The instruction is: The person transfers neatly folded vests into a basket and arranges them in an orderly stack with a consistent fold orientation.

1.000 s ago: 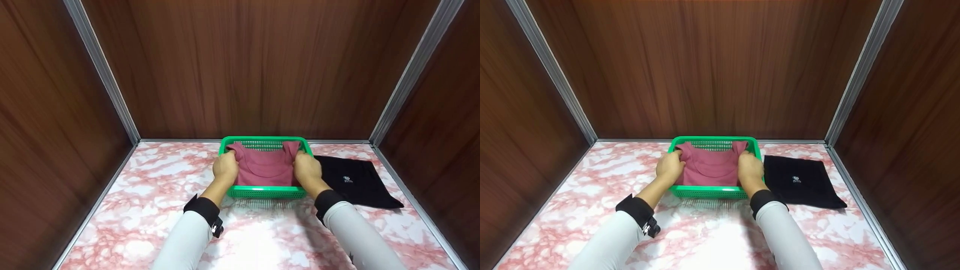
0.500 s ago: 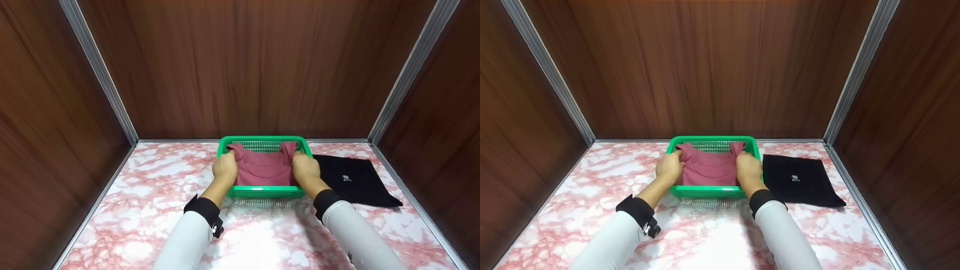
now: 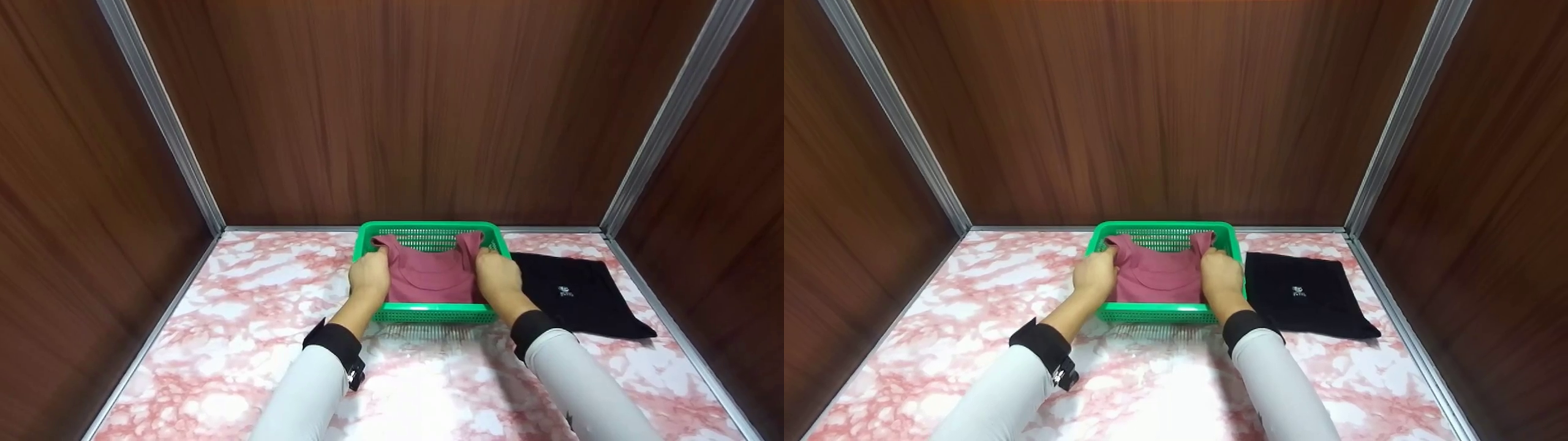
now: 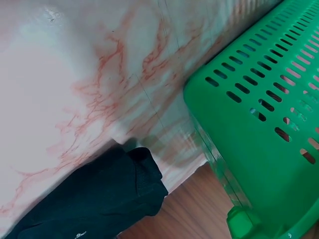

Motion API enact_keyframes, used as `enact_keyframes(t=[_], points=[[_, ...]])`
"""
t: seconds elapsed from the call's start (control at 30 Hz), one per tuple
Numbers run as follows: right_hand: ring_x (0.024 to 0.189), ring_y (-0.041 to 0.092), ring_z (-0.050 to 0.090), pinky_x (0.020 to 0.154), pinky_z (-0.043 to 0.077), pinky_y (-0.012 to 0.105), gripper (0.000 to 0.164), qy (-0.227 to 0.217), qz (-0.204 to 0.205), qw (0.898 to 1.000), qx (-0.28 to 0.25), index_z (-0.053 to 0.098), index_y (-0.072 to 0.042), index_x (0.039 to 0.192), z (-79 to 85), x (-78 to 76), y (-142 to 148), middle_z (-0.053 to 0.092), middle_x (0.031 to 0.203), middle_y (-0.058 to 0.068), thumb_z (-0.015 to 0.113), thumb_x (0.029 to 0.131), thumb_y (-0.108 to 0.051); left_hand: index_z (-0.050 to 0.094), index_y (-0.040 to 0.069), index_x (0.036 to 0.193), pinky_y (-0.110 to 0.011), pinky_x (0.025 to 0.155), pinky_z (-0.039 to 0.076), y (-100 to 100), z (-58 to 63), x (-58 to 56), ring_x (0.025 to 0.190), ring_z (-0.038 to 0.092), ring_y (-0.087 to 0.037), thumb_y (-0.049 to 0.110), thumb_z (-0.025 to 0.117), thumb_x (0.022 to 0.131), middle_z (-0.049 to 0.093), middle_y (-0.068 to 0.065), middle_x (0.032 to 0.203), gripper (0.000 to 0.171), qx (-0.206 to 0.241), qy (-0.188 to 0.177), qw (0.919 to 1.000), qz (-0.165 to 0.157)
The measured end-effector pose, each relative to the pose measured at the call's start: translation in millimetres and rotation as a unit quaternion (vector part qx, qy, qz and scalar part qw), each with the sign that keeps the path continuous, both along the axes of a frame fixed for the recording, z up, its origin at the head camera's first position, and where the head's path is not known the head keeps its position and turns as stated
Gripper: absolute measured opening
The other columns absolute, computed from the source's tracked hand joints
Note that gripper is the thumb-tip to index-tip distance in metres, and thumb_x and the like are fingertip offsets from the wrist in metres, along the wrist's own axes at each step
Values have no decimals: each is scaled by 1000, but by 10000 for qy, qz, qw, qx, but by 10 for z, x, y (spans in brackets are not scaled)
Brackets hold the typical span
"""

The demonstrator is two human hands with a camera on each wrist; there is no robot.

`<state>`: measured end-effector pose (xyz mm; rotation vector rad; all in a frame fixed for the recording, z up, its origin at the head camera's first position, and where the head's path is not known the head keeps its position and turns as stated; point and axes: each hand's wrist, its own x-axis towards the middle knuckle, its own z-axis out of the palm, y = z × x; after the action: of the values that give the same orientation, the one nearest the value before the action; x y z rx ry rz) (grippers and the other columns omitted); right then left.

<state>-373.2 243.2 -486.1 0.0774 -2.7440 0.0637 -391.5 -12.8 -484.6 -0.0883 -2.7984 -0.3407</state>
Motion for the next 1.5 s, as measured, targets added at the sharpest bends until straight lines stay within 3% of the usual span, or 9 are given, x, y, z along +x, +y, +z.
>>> enact_keyframes(t=[0.33,1.1,1.5], points=[[76,39,67,60,54,56,12,-134,-72,9998,118,56,2,96,-24,-25,-18,64,86,21,44,93,1,64,14,106,-45,62,56,18,-13,10,77,70,-28,14,45,96,73,-10,88,21,-376,21,9993,-71],[69,38,66,51,52,56,12,-40,-36,9994,336,57,2,93,-52,-47,-37,63,80,21,45,92,1,64,15,119,-42,57,55,78,-47,-23,80,70,-22,10,44,97,73,-5,92,30,-777,-390,9961,140],[72,34,68,54,54,53,8,-411,14,9975,581,58,1,85,-42,-87,-32,67,77,18,51,89,0,71,12,105,-41,60,56,116,-49,-31,83,71,-21,10,43,96,74,-5,93,29,-1006,-421,9938,235]])
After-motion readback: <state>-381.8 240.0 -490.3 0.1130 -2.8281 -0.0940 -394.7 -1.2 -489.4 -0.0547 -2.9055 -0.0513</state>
